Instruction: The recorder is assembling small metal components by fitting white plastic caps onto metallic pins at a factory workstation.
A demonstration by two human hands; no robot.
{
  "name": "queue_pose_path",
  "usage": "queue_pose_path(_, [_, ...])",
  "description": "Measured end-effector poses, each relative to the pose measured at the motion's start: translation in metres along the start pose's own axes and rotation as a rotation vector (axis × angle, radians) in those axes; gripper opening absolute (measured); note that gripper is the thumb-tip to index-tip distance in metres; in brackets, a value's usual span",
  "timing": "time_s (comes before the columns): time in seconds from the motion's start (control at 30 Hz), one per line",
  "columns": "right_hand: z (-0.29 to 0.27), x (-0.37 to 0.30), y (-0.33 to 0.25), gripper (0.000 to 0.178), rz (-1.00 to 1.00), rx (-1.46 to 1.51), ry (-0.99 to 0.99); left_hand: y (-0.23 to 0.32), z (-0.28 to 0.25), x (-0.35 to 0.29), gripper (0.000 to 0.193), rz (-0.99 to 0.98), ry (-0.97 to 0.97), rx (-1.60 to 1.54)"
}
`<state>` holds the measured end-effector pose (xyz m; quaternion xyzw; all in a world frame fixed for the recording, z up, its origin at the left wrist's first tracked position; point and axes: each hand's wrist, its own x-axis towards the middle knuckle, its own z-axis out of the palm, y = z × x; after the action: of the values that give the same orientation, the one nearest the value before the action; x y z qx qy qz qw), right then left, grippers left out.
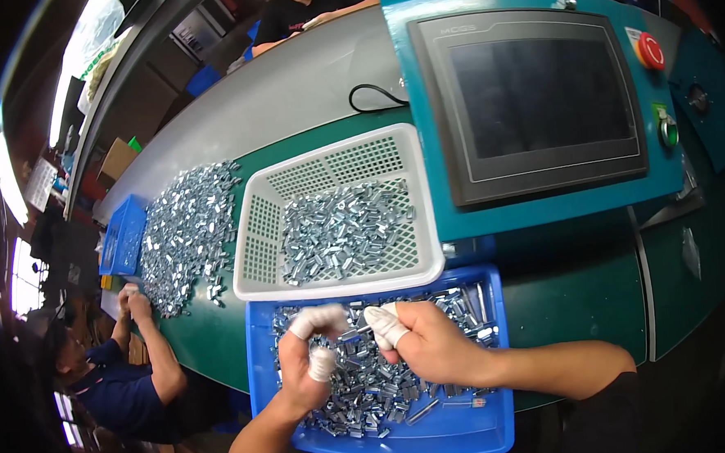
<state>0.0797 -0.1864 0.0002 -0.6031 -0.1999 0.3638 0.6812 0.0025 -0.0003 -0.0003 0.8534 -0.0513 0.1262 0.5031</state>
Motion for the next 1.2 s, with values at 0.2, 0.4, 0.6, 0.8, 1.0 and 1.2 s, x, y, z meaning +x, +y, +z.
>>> queue_pose_path(0.2, [0.006,-0.005,0.001,0.039,-0.148,-0.127,0.042,0.009,0.011,-0.005,0.029,-0.31,-0.113,-0.25])
queue_pose_path(0.4, [-0.003,0.001,0.002,0.038,0.048,-0.072,0.006,0.009,0.005,0.007,0.024,-0.014,-0.084,0.091])
queue_pose_path(0.6, [0.001,0.0,0.008,0.035,-0.128,-0.139,0.183,-0.017,-0.015,0.015,0.023,-0.153,0.201,-0.04])
queue_pose_path(0.8, [0.0,-0.004,0.008,0.038,-0.113,-0.098,0.076,-0.012,-0.008,0.016,0.025,-0.164,0.278,0.042])
queue_pose_path(1.0, [0.001,-0.003,0.006,0.038,-0.109,-0.104,0.057,-0.003,0.009,0.001,0.034,0.017,-0.149,0.705])
queue_pose_path(1.2, [0.0,-0.003,0.006,0.036,-0.093,-0.071,0.048,-0.01,0.011,0.005,0.033,-0.077,-0.197,0.591])
